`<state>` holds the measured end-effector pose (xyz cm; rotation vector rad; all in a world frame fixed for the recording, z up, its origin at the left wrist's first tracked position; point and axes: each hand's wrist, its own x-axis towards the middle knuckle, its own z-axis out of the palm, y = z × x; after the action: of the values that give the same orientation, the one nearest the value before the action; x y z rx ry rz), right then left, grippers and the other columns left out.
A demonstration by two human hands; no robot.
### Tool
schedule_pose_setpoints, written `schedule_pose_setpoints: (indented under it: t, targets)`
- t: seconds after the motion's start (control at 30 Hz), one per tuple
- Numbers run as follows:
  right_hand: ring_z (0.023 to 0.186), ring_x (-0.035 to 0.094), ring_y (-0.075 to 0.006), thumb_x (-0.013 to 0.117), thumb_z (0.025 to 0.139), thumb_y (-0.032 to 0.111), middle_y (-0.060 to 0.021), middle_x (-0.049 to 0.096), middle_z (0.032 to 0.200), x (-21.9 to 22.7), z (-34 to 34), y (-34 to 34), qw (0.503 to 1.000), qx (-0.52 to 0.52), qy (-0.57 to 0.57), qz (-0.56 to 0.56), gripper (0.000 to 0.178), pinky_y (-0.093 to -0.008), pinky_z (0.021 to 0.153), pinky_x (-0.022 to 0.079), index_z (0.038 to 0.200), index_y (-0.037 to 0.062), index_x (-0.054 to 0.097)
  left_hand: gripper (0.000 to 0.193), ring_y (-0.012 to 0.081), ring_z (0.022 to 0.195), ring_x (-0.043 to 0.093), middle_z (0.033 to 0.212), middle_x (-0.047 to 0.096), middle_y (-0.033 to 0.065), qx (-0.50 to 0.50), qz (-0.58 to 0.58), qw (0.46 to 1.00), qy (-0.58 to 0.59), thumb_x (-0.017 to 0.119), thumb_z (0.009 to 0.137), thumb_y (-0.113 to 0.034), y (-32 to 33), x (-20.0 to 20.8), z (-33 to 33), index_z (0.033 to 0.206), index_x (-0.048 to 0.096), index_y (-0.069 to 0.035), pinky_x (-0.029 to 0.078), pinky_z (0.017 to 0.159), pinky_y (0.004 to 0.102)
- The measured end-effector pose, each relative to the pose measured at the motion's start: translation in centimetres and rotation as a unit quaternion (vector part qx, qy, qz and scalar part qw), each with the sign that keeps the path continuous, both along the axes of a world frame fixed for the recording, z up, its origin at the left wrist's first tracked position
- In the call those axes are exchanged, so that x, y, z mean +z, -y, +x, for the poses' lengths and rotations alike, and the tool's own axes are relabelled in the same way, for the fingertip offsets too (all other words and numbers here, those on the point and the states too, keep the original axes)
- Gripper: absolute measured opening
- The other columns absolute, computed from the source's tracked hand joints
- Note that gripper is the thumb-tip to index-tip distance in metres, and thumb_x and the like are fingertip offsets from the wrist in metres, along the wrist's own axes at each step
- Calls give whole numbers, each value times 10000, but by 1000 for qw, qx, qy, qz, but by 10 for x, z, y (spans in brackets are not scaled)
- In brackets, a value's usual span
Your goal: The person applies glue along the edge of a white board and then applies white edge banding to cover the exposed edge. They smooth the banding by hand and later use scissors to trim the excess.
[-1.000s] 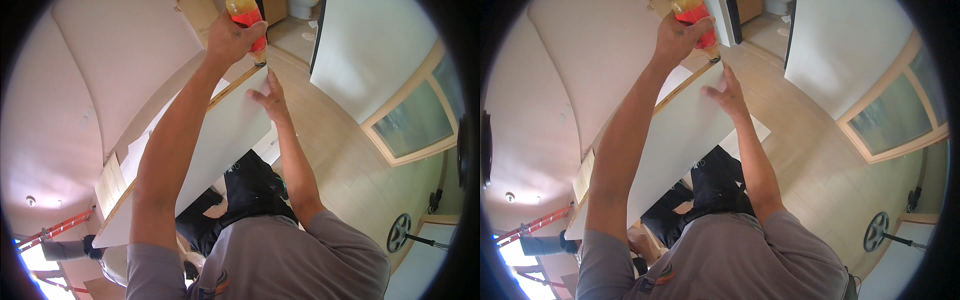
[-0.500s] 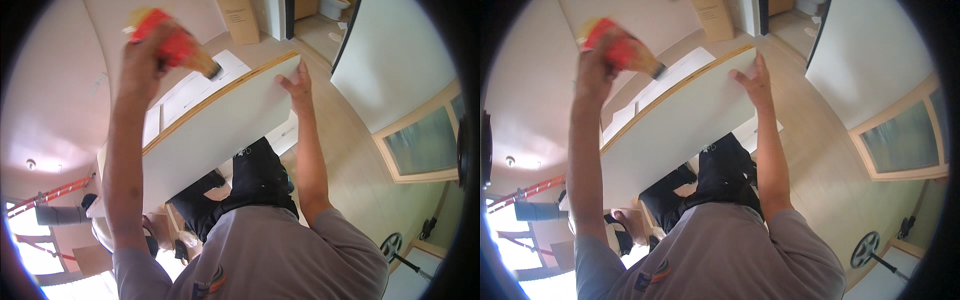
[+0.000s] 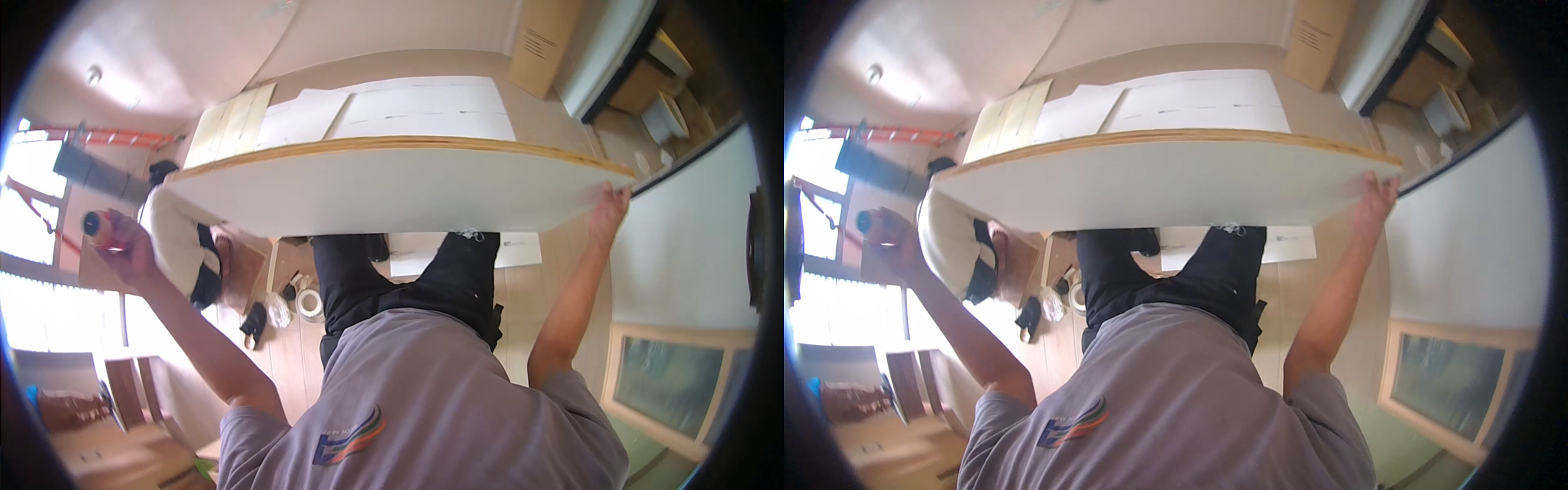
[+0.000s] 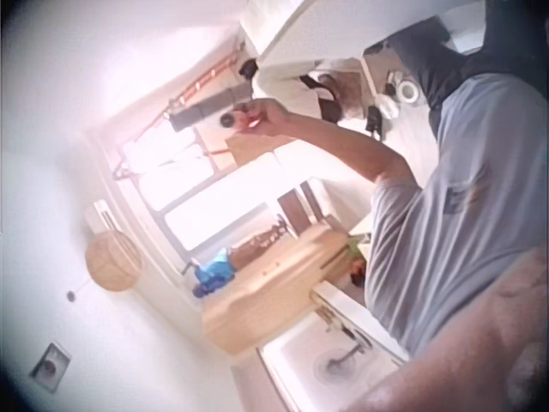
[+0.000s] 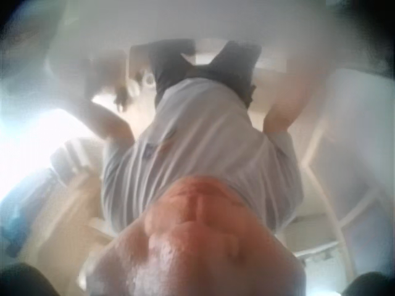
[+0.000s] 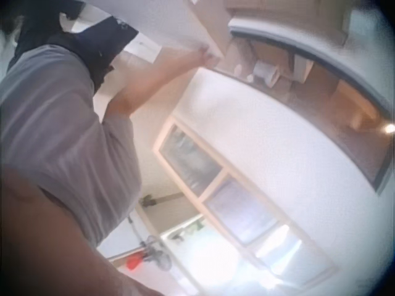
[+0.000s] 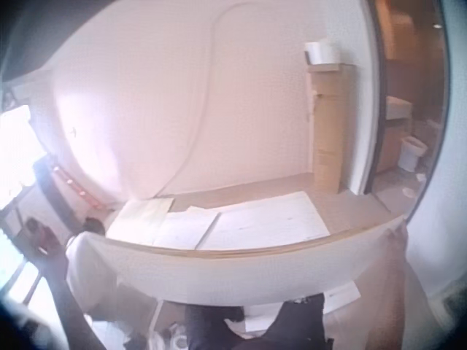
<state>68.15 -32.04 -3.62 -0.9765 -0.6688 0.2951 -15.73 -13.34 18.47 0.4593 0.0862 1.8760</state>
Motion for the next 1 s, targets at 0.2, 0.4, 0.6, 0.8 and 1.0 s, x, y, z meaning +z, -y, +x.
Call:
schedule_pose_setpoints:
  t: [0.2,0.4,0.6,0.8,1.0]
  targets:
    - [1099,544,-204,621,973,79,-85,558,1282,-39,83,28,995,15,-77,-64,531,-401,997,444,1461,68,412,245,134,630,466,839,613,92,-128,-77,985,84,606,925,-173,49,-191,-54,1066,584,26,391,559,268]
    - [1328,492,-287,611,996,183,-136,515,1452,-13,39,15,996,76,35,-44,525,-451,1136,375,1469,58,420,486,190,772,533,976,596,115,-94,-127,971,182,674,922,-435,42,-272,-31,1128,619,2,492,600,279]
    - [1384,459,-284,574,1014,287,-143,493,1495,-17,41,24,992,121,-26,4,540,-476,1176,334,1474,42,436,522,283,949,657,1115,677,172,-43,-59,960,272,628,961,-440,-30,-253,-11,1239,605,1,596,729,355]
    - [1179,551,-228,558,997,230,-73,614,1232,-83,95,74,996,77,-37,-28,329,-416,1035,417,1300,103,548,411,250,1085,571,1191,597,117,169,-156,917,-325,629,872,-209,-61,-241,48,1248,560,-60,490,922,392]
    - [982,602,-199,654,936,165,-22,655,1048,-77,68,72,975,162,-94,121,174,-378,866,498,1105,127,643,465,256,1187,520,1265,549,122,153,-267,857,-413,633,838,-114,-64,-227,105,1289,531,-59,430,1050,433]
